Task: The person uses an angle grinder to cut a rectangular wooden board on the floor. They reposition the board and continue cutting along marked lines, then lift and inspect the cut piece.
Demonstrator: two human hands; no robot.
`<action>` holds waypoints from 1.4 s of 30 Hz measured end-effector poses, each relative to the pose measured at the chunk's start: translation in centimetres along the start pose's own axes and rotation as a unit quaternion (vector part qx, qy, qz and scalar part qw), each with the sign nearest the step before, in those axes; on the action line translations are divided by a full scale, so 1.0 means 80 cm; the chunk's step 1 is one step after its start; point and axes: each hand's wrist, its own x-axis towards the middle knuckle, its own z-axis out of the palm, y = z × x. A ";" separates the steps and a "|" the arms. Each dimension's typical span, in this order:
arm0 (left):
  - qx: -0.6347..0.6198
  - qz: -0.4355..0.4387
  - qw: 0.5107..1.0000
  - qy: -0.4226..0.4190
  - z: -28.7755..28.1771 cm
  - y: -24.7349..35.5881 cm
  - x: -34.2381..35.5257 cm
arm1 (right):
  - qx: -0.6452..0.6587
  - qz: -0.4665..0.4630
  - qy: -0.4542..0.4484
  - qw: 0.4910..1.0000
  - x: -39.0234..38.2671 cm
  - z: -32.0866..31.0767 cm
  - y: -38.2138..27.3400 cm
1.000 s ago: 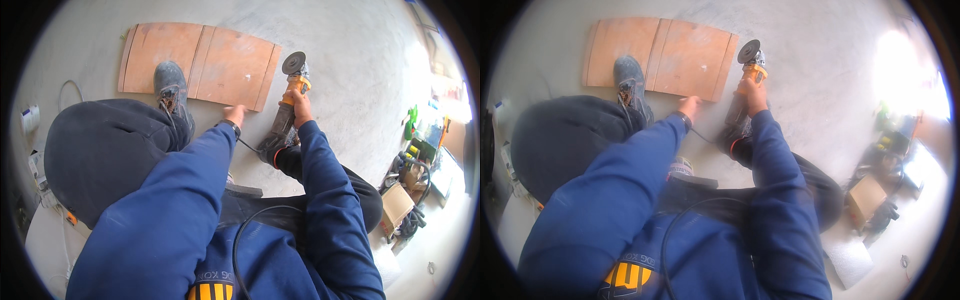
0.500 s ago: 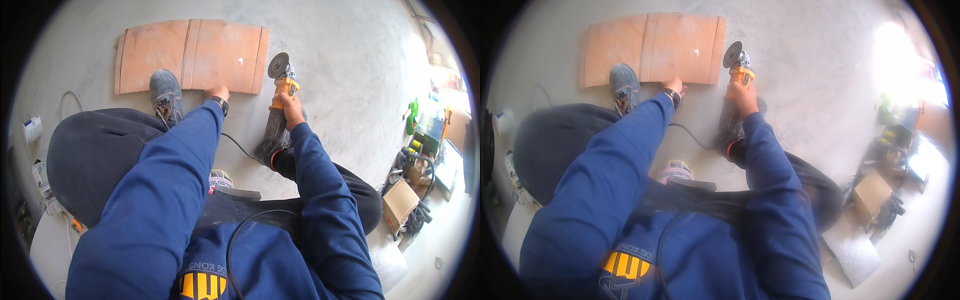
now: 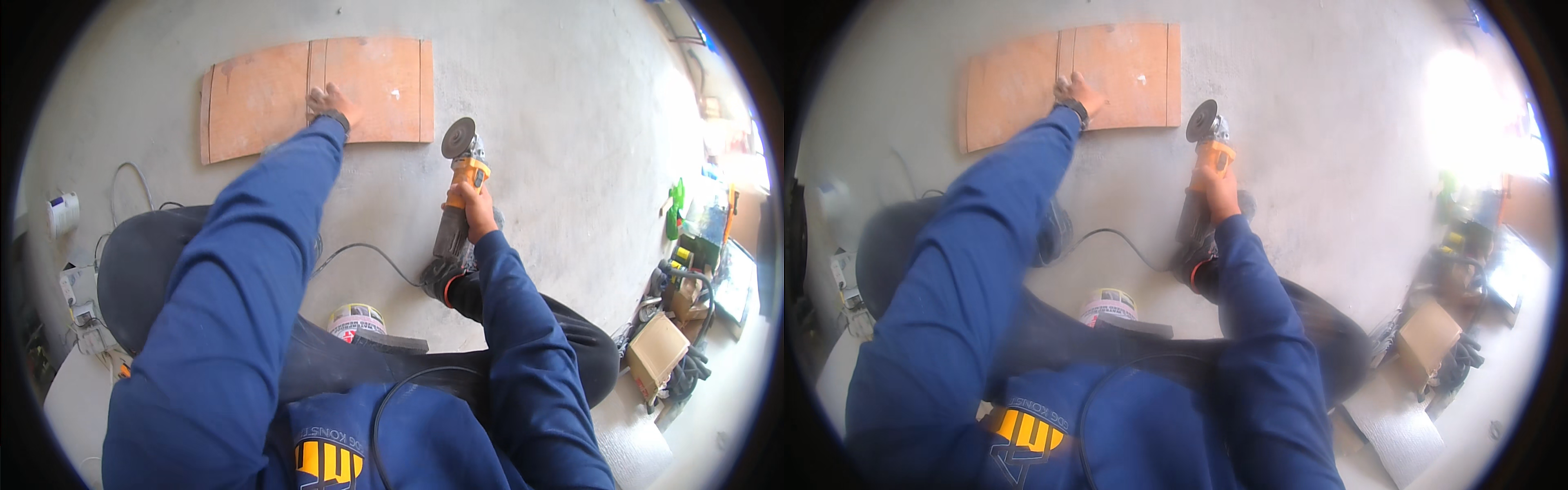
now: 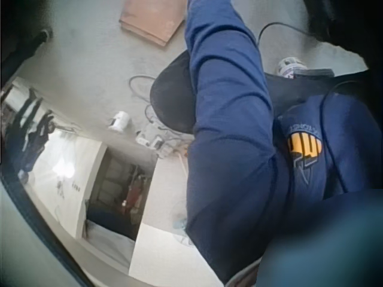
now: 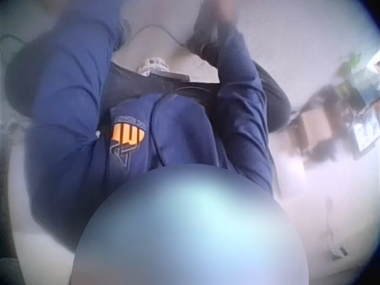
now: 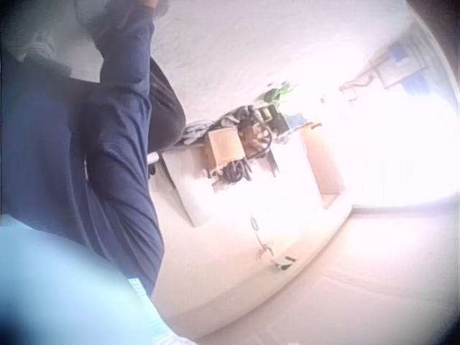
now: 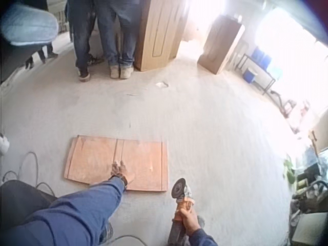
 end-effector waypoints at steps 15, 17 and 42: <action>0.245 0.158 0.935 -0.201 -0.093 -0.043 0.163 | 0.075 0.010 0.002 0.997 0.001 0.007 0.001; 0.258 0.166 0.935 -0.177 -0.077 -0.052 0.142 | 0.084 0.007 -0.004 0.996 0.002 0.004 0.004; -0.498 -0.040 0.753 -0.429 0.092 0.058 -0.358 | -0.055 -0.026 -0.033 0.998 -0.029 -0.017 -0.038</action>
